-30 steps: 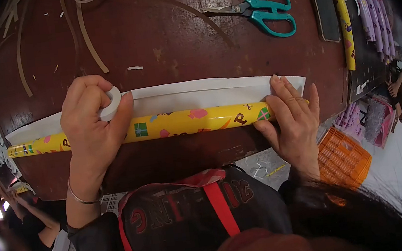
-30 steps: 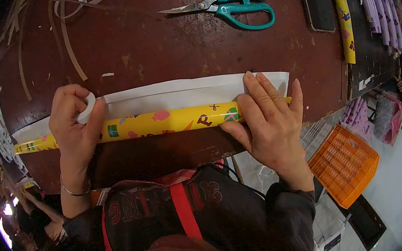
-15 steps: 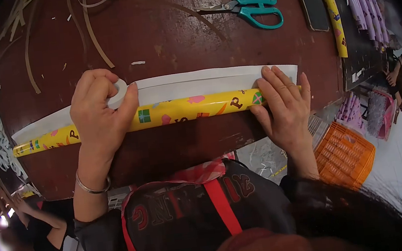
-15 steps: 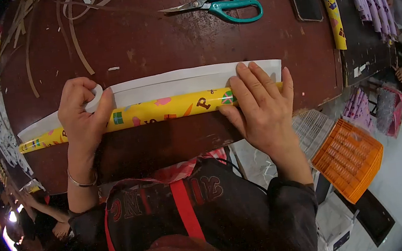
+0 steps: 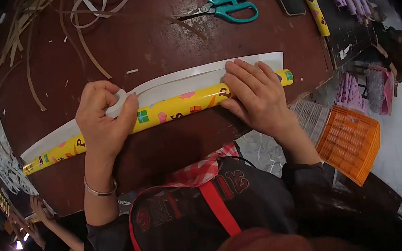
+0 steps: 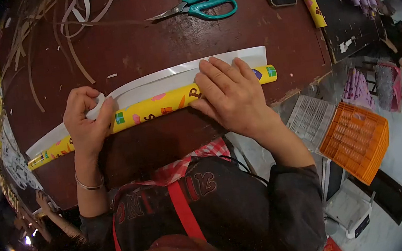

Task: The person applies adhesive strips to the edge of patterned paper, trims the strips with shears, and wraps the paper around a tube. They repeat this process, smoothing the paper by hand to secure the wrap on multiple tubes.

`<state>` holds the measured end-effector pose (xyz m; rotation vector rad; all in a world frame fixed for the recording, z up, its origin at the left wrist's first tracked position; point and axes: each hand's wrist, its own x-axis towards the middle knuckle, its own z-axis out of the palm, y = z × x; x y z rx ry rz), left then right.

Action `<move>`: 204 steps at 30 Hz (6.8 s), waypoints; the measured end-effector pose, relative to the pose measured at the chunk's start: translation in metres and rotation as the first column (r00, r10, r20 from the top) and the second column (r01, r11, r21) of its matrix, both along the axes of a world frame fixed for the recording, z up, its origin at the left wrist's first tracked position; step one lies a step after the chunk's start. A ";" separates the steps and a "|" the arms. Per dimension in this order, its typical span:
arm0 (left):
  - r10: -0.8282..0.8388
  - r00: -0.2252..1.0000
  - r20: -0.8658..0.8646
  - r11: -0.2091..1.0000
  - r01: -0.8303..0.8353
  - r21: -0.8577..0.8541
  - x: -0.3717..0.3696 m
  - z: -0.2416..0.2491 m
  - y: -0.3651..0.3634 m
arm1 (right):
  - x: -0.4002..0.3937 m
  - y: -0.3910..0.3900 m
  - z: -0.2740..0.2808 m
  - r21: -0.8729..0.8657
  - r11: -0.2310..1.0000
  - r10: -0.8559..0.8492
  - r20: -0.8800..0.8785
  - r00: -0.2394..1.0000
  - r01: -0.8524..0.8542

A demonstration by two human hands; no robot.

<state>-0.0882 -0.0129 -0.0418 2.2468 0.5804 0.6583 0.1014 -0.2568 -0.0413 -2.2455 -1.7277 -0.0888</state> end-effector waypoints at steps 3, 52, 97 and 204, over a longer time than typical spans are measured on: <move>-0.037 0.999 -0.018 0.999 0.037 0.004 -0.001 0.001 0.000 | 0.003 -0.003 0.001 0.012 1.000 -0.019 0.034 0.999 0.019; 0.069 0.998 -0.010 0.992 -0.070 -0.105 0.001 -0.007 0.007 | -0.009 0.031 -0.006 0.100 0.978 0.187 -0.029 0.982 -0.183; -0.205 0.935 0.290 0.856 0.315 -0.411 -0.001 -0.018 0.022 | 0.006 0.048 0.012 0.098 0.965 0.233 0.093 0.968 -0.242; -0.336 0.859 0.385 0.790 0.480 -0.381 0.033 -0.028 0.034 | -0.116 0.062 0.081 -0.429 0.731 -0.441 0.298 0.847 0.531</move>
